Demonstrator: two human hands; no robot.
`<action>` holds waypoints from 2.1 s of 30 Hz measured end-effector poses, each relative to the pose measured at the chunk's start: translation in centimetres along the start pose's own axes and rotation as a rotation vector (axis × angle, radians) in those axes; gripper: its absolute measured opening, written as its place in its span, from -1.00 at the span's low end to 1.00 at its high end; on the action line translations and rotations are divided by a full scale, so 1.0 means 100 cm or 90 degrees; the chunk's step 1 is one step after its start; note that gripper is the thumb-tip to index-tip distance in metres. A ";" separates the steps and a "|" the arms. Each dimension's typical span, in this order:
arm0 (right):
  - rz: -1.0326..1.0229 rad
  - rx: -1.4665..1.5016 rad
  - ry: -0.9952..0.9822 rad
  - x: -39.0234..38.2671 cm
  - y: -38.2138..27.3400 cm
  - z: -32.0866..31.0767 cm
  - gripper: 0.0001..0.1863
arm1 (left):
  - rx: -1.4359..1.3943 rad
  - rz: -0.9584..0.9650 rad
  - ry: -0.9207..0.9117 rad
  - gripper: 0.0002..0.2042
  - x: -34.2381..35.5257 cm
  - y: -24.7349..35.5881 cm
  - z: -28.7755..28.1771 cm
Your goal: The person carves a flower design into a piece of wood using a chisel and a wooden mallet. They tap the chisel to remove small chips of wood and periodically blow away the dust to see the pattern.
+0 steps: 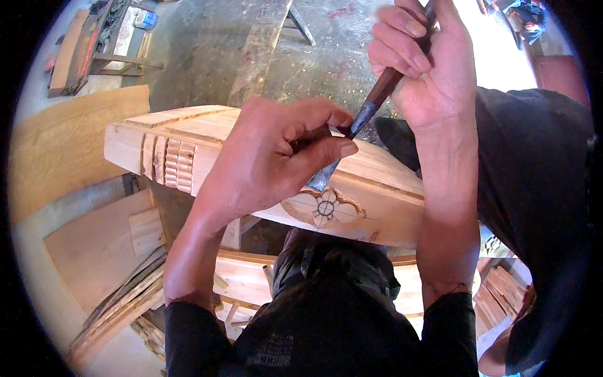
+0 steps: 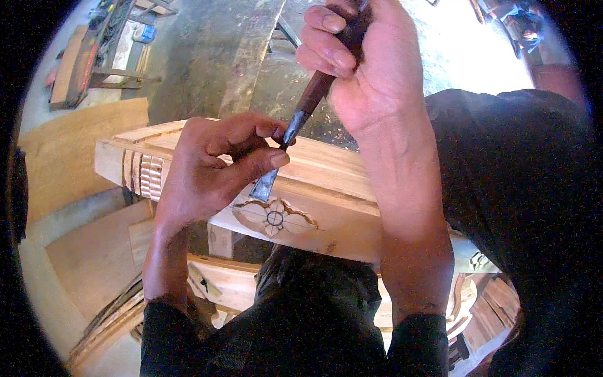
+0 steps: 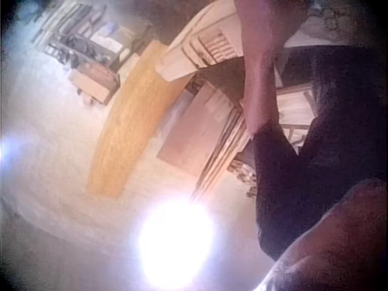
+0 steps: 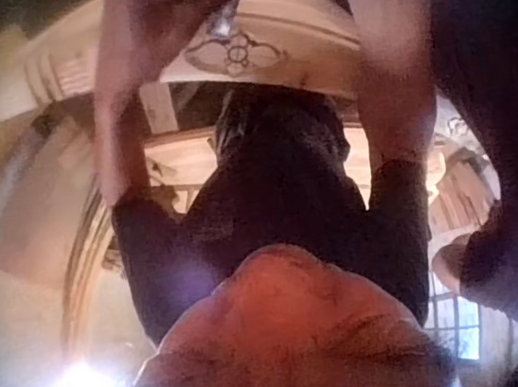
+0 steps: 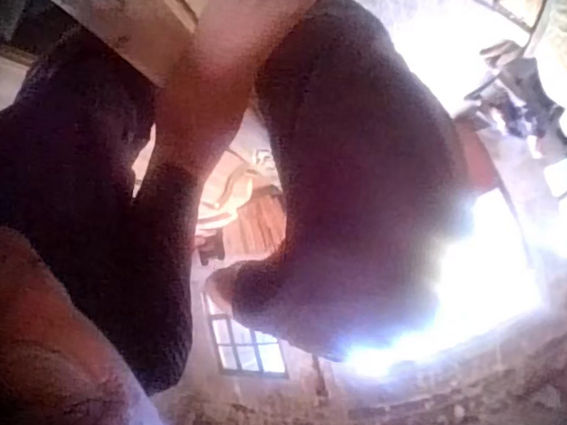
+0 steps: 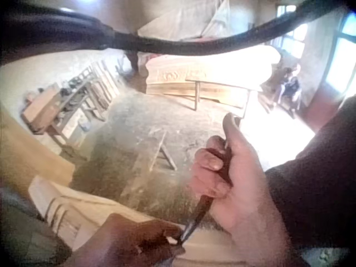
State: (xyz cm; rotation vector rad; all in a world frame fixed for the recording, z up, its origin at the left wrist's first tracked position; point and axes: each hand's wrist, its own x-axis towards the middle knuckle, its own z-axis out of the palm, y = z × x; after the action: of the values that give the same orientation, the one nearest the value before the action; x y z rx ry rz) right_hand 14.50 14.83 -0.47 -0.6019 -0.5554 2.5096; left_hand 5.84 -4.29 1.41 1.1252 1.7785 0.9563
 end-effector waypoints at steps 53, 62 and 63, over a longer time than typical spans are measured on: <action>-0.031 -0.040 0.074 0.006 0.013 -0.011 -0.59 | 0.083 0.033 0.010 -0.90 0.002 -0.003 0.005; 0.016 -0.008 0.001 0.010 0.020 -0.019 -0.60 | 0.059 -0.001 0.011 -0.89 0.000 -0.001 0.003; 0.014 0.013 0.036 0.009 0.019 -0.018 -0.59 | 0.039 -0.011 0.018 -0.89 -0.002 0.000 0.004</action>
State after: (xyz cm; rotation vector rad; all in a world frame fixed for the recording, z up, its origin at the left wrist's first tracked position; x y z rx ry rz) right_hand 13.99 14.29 -3.10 -0.6725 -0.5053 2.5069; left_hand 6.25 -4.40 1.30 1.1374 1.8484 0.9173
